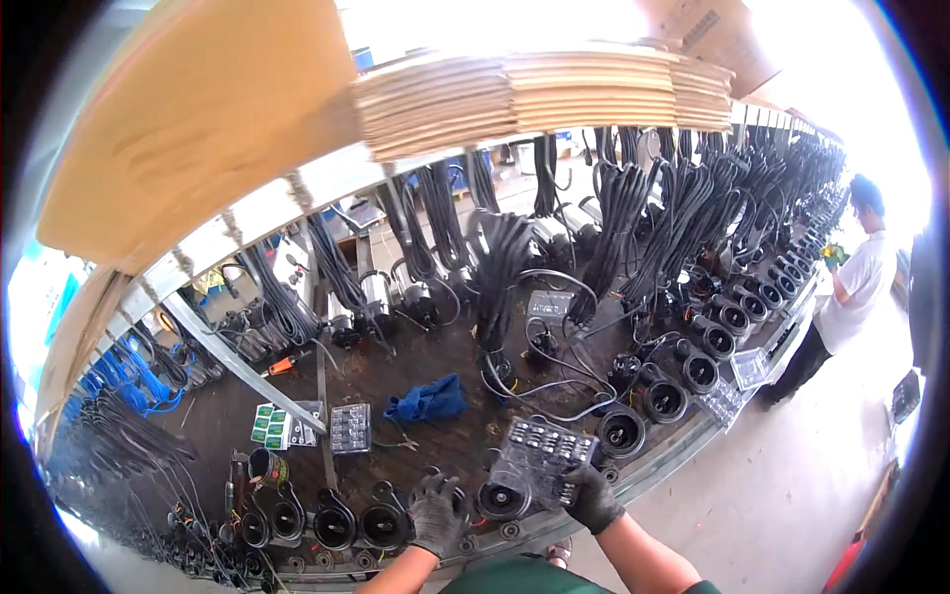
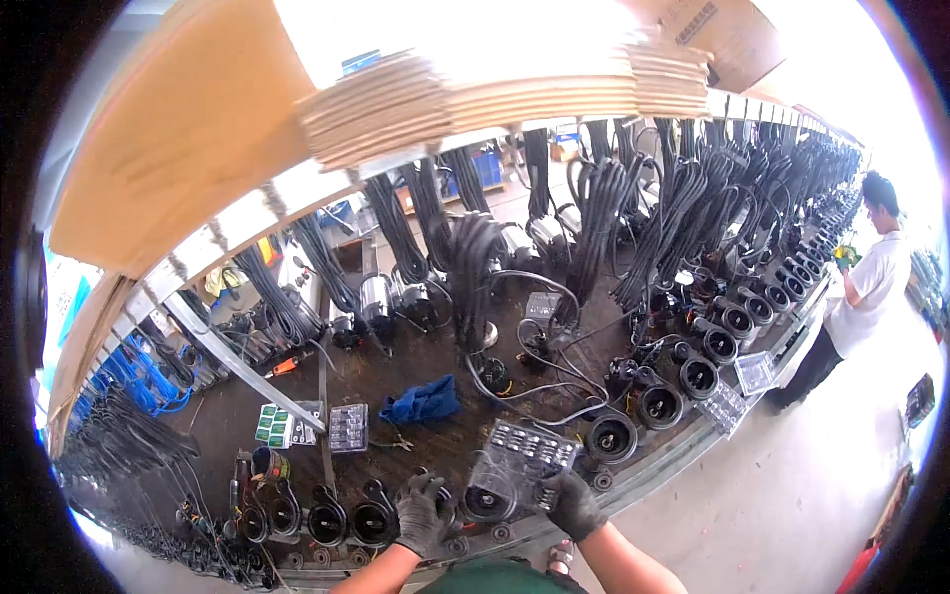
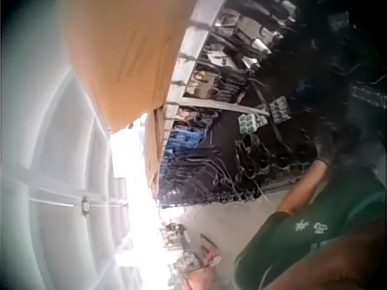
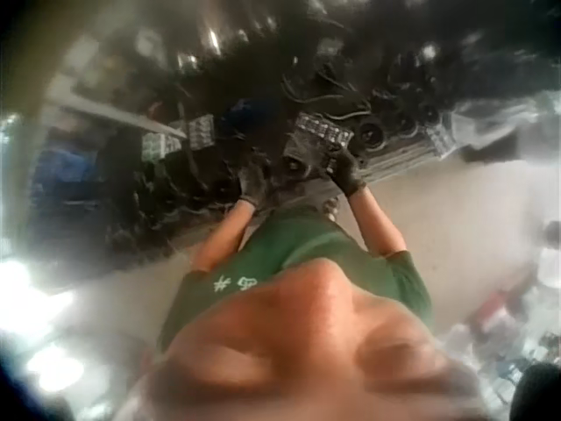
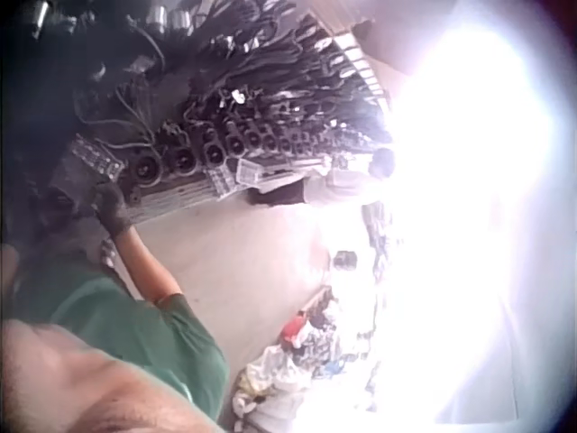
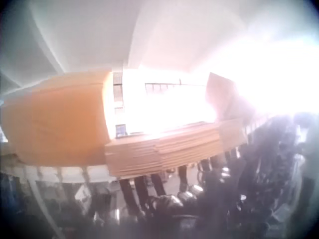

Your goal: The person walks along an assembly line, removes mechanical seal components from plastic packaging, and installs them one by one into pump housings by hand.

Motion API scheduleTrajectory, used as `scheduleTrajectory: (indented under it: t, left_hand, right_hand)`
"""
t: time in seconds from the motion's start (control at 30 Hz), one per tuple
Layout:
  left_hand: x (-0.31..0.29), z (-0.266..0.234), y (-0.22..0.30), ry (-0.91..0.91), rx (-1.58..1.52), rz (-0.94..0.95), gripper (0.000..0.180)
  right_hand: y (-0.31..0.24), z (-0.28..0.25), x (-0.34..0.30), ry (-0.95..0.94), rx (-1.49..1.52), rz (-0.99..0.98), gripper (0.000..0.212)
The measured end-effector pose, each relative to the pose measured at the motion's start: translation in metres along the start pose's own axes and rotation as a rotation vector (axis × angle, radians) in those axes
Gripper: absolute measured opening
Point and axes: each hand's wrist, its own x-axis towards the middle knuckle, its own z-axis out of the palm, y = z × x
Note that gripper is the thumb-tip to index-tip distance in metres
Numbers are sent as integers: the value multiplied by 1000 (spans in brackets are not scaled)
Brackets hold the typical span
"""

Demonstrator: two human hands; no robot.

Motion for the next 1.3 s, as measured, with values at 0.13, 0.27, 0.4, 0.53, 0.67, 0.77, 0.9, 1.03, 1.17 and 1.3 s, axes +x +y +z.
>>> scheduleTrajectory:
  t: [0.13,0.27,0.4,0.53,0.67,0.77,0.9,1.03,1.17,1.3]
  left_hand:
    - [6,24,6,-31,138,-50,50]
    - [4,29,3,11,67,-71,52]
    - [5,14,18,157,-200,-222,47]
    - [28,-32,86,208,-153,50,54]
    - [52,-44,133,69,-241,187,60]
    - [57,-45,151,-43,-66,265,64]
    - [57,-42,152,-141,-122,221,62]
    - [60,-42,149,-153,-42,242,58]
    - [63,-43,147,-166,-57,247,52]
    - [63,-37,141,-146,-144,288,46]
  right_hand:
    - [-10,-13,36,-53,127,209,41]
    - [15,-67,66,-43,-179,142,41]
    - [-10,4,55,-89,-23,246,45]
    - [-13,8,51,-66,-3,335,54]
    - [-10,12,53,-110,39,325,59]
    - [-1,-1,52,-62,40,289,58]
    - [4,-6,47,11,12,315,58]
    - [1,-7,49,2,31,349,59]
    - [2,-12,53,-9,55,338,60]
    - [-7,4,51,28,0,315,64]
